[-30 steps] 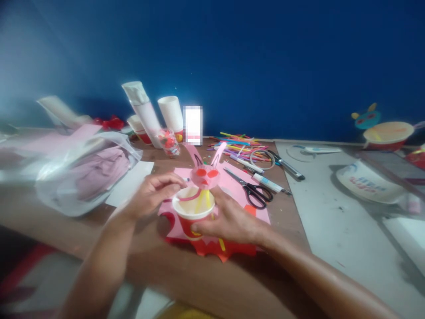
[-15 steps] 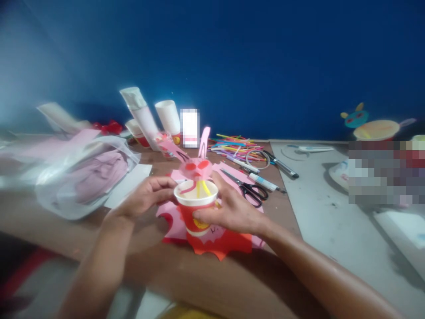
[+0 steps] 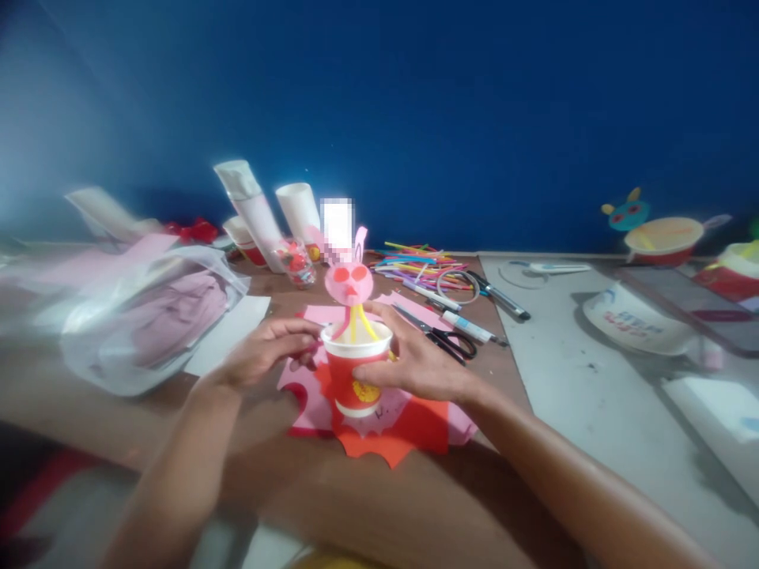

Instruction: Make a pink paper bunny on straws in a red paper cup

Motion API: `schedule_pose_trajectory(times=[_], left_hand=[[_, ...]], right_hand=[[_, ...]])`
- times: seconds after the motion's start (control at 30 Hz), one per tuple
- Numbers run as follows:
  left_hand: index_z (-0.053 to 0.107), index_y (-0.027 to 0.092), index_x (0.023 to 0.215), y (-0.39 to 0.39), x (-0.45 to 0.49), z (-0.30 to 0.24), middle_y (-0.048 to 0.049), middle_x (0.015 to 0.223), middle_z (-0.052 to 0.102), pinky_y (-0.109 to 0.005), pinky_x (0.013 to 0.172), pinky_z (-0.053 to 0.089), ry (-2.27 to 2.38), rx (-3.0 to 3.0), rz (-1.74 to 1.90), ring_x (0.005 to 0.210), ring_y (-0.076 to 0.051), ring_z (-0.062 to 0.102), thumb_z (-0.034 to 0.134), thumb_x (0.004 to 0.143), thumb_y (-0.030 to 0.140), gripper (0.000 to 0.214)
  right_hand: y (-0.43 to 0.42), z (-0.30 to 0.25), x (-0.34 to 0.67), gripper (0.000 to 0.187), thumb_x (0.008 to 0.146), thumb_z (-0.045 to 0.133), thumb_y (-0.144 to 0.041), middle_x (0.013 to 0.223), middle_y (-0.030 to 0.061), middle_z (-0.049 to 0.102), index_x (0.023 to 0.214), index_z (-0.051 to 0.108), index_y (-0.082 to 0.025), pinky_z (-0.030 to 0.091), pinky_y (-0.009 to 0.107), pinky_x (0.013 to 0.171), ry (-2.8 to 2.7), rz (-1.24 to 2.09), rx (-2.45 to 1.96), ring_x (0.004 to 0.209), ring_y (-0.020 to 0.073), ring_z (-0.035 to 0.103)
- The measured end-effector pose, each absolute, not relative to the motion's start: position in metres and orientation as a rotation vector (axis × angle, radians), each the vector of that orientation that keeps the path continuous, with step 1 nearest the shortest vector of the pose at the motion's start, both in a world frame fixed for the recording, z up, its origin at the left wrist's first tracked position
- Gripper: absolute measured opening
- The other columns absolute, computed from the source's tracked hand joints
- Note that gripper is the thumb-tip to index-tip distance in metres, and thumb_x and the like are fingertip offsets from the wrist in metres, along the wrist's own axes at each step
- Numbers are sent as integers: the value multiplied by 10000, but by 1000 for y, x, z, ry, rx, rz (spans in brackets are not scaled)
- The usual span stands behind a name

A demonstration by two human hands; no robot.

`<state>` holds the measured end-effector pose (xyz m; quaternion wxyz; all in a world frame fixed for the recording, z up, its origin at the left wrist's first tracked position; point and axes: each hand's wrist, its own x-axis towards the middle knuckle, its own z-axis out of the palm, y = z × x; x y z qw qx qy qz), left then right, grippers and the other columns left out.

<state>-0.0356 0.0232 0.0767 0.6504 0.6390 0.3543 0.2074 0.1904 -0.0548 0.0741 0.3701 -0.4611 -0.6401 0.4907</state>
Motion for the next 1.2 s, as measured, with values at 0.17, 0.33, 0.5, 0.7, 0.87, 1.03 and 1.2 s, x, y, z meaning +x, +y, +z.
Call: schedule_pose_trajectory(times=[0.17, 0.33, 0.5, 0.7, 0.87, 1.03, 1.2], left_hand=[[663, 104, 987, 19, -30, 80, -64, 758, 638, -259, 644, 455, 830, 1499, 511, 695, -137, 579, 558, 807, 391, 355], [610, 130, 1110, 15, -22, 82, -127, 1094, 622, -297, 795, 463, 827, 1509, 624, 956, -204, 586, 633, 746, 422, 467], [649, 155, 1029, 10, -9, 77, -104, 1095, 628, -285, 816, 470, 825, 1622, 715, 973, -200, 598, 689, 704, 362, 388], [641, 132, 1030, 4, 2, 67, -44, 786, 689, -273, 685, 499, 820, 1438, 672, 685, -159, 644, 729, 659, 344, 437], [682, 102, 874, 3, 3, 64, -38, 716, 689, -244, 635, 481, 789, 1302, 615, 636, -141, 629, 751, 637, 308, 322], [693, 86, 825, 6, -3, 67, -43, 656, 677, -240, 624, 466, 748, 1204, 510, 576, -121, 606, 757, 632, 314, 305], [701, 91, 827, 9, -4, 65, -57, 692, 680, -251, 642, 454, 726, 1124, 519, 602, -128, 603, 769, 609, 319, 323]], right_hand=[[-57, 71, 188, 636, 719, 681, -353, 1065, 57, 602, 1270, 392, -225, 484, 407, 863, -1673, 1220, -1258, 1069, 261, 552], [-60, 67, 183, 745, 674, 710, -316, 1224, 93, 521, 1316, 348, -212, 451, 424, 910, -1742, 1105, -1288, 1105, 269, 523], [-62, 61, 176, 775, 681, 681, -251, 1088, 75, 589, 1346, 286, -206, 504, 372, 774, -1724, 1226, -1282, 915, 221, 598], [-64, 49, 170, 910, 644, 722, -314, 1123, 97, 571, 1378, 199, -191, 463, 388, 849, -1763, 1225, -1340, 999, 244, 563], [-66, 49, 166, 761, 660, 717, -311, 1096, 89, 574, 1287, 304, -182, 471, 370, 818, -1784, 1261, -1261, 974, 231, 561], [-63, 40, 169, 845, 640, 751, -327, 1280, 116, 464, 1319, 265, -201, 453, 360, 884, -1715, 1313, -1164, 1086, 236, 520], [-58, 28, 171, 825, 670, 732, -340, 1311, 108, 448, 1338, 259, -240, 470, 347, 860, -1673, 1319, -1104, 1062, 226, 544]])
